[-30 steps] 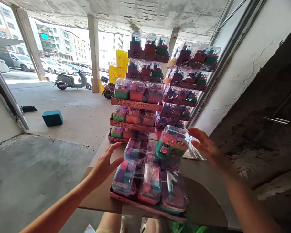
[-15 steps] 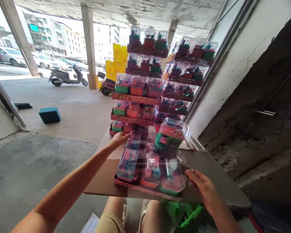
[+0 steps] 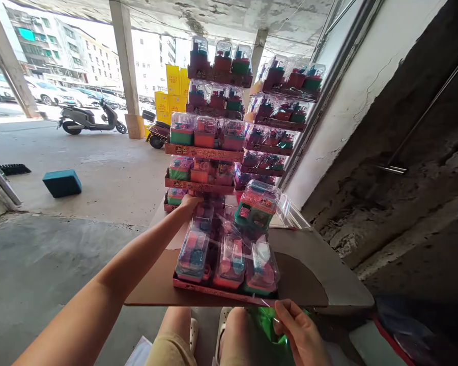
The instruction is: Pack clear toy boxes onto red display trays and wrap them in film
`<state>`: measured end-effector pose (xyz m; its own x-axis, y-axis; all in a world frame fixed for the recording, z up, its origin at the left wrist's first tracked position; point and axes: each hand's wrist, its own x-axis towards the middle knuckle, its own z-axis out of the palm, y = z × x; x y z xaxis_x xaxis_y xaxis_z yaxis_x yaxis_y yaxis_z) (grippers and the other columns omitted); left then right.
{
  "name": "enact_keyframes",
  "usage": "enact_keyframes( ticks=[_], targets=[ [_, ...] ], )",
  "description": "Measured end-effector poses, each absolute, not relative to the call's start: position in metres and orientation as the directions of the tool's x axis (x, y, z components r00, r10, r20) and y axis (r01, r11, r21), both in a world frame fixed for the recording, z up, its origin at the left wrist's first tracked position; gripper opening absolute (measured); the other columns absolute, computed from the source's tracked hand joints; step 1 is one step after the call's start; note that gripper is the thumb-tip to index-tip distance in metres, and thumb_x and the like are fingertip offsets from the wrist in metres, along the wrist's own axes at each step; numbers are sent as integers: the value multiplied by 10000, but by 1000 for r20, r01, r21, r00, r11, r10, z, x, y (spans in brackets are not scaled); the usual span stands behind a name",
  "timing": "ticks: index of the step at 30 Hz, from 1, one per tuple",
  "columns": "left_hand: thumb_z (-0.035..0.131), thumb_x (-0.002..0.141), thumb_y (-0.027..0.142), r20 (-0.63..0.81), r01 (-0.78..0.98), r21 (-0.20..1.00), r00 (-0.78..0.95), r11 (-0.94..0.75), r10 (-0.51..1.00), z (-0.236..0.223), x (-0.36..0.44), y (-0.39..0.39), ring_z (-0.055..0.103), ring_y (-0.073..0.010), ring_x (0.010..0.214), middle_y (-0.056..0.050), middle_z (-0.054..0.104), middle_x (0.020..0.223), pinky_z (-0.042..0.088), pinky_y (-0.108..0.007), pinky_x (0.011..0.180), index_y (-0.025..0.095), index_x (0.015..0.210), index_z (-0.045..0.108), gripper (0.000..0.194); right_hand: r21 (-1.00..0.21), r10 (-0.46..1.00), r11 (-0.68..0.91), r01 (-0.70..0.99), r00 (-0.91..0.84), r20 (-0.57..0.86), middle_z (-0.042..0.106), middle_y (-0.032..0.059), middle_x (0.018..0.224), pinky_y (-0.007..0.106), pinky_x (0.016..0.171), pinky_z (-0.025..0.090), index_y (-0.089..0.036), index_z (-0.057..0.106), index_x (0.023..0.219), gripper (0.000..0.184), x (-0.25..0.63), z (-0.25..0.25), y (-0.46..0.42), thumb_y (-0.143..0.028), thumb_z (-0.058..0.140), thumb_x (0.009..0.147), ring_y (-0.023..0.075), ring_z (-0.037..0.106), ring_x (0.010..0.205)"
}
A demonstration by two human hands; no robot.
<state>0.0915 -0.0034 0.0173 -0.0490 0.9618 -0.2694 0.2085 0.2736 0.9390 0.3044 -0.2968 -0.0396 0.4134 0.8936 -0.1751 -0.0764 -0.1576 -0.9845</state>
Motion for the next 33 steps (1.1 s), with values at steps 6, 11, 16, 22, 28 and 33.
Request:
enact_keyframes(
  ticks=[6, 11, 16, 22, 28, 33],
  targets=[
    [558, 883, 288, -290, 189, 938, -41, 292, 956, 22, 95, 3, 552, -86, 606, -3, 598, 790, 480, -227, 541, 116, 921, 588, 178, -986, 875, -161, -49, 455, -166, 470, -30, 461, 253, 500, 325, -180, 582, 601, 496, 294, -82, -303, -664, 685, 562, 117, 400, 473],
    [627, 795, 372, -164, 138, 976, -42, 168, 986, 19, 67, -23, 503, -99, 530, 25, 544, 617, 369, -209, 487, 154, 774, 577, 224, -994, 834, -109, -32, 540, -109, 456, -39, 476, 243, 506, 325, -179, 603, 619, 491, 289, -90, -312, -658, 694, 562, 114, 399, 492],
    [529, 727, 621, 154, 194, 971, -68, -138, 986, -20, 20, -113, 580, -171, 768, -6, 612, 796, 453, -256, 629, 202, 886, 572, 451, -991, 843, -122, -56, 522, -133, 495, -29, 527, 238, 524, 356, -178, 634, 626, 477, 294, -96, -314, -637, 723, 531, 115, 419, 527],
    [515, 795, 519, 450, 554, 771, -123, -315, 885, -43, 11, -190, 599, -245, 953, -95, 629, 1034, 499, -387, 814, 201, 1043, 573, 407, -985, 871, -172, -4, 467, -154, 503, -25, 523, 263, 529, 368, -189, 645, 625, 425, 301, -100, -306, -601, 715, 545, 135, 435, 533],
    [449, 878, 305, 415, 611, 417, 531, -673, 739, 9, 36, -162, 445, -251, 1280, -89, 543, 1340, 239, -463, 1125, 217, 1186, 605, 356, -976, 869, -179, 126, 486, -97, 533, -6, 591, 284, 556, 392, -185, 619, 713, 442, 301, -97, -307, -612, 652, 603, 162, 479, 591],
    [440, 864, 294, 246, 544, 629, 539, -556, 806, 17, 40, -146, 396, -260, 1321, -49, 481, 1403, 312, -419, 1099, 231, 1230, 590, 401, -840, 701, -44, 541, 615, 360, 571, 66, 877, 320, 658, 442, -191, 565, 910, 383, 309, -55, -303, -543, 535, 761, 201, 541, 775]
  ],
)
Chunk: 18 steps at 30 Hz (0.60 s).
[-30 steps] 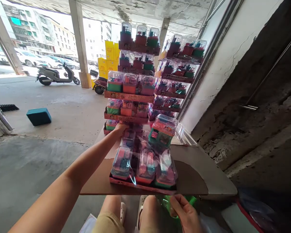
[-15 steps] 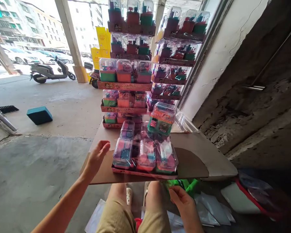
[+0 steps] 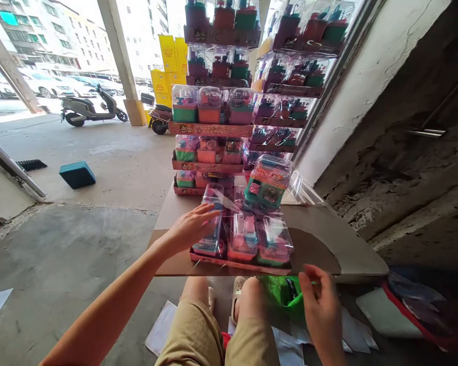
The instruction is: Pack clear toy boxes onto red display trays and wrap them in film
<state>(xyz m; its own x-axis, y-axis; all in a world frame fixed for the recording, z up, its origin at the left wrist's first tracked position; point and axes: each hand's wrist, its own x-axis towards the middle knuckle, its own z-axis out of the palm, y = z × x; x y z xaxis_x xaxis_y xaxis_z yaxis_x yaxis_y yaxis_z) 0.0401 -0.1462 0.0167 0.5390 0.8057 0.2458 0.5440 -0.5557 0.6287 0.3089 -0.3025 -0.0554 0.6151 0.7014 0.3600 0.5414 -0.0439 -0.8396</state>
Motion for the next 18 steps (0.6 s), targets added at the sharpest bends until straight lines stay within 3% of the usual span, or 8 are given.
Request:
enact_keyframes(
  ticks=[2, 4, 6, 9, 13, 18],
  targets=[
    [389, 862, 243, 315, 429, 767, 397, -478, 862, 1, 30, -145, 414, -237, 1310, -58, 487, 1397, 311, -406, 1102, 209, 1287, 533, 450, -665, 666, 72, 743, 461, 587, 564, 76, 909, 325, 673, 448, -196, 561, 911, 283, 312, -29, -291, -458, 511, 817, 196, 545, 785],
    [390, 849, 223, 313, 309, 869, 262, -387, 913, -19, 14, -145, 406, -228, 1316, -80, 475, 1405, 295, -413, 1112, 193, 1346, 454, 502, -469, 647, 196, 861, 246, 722, 569, 69, 901, 328, 700, 453, -206, 572, 896, 188, 312, -3, -273, -373, 499, 851, 193, 554, 799],
    [471, 837, 270, 236, 236, 913, 364, -334, 901, -37, -3, -148, 355, -240, 1348, -93, 408, 1453, 276, -420, 1121, 209, 1397, 372, 572, -354, 666, 305, 884, 67, 743, 573, 56, 890, 325, 728, 458, -218, 578, 891, 132, 306, 20, -249, -307, 481, 875, 189, 563, 824],
    [649, 754, 331, 152, 241, 898, 614, -367, 775, -52, -15, -152, 256, -273, 1391, -99, 253, 1529, 248, -434, 1131, 246, 1465, 198, 846, -328, 721, 438, 837, -109, 684, 579, 45, 889, 323, 754, 468, -220, 568, 894, 114, 283, 48, -206, -239, 456, 888, 184, 560, 846],
    [794, 581, 398, 206, 290, 846, 597, -448, 775, -57, 1, -147, 214, -329, 1387, -147, 187, 1520, 225, -480, 1131, 226, 1465, 125, 1122, -311, 747, 549, 776, -289, 598, 587, 56, 927, 363, 830, 460, -203, 557, 947, 148, 236, 65, -148, -161, 439, 870, 206, 545, 908],
    [817, 489, 463, 276, 239, 833, 603, -499, 749, -64, 23, -134, 249, -361, 1350, -160, 248, 1450, 264, -502, 1104, 223, 1443, 123, 1204, -269, 788, 518, 812, -331, 519, 590, 91, 1029, 416, 867, 445, -182, 534, 1092, 246, 186, 48, -100, -163, 402, 885, 248, 525, 984]
  ],
)
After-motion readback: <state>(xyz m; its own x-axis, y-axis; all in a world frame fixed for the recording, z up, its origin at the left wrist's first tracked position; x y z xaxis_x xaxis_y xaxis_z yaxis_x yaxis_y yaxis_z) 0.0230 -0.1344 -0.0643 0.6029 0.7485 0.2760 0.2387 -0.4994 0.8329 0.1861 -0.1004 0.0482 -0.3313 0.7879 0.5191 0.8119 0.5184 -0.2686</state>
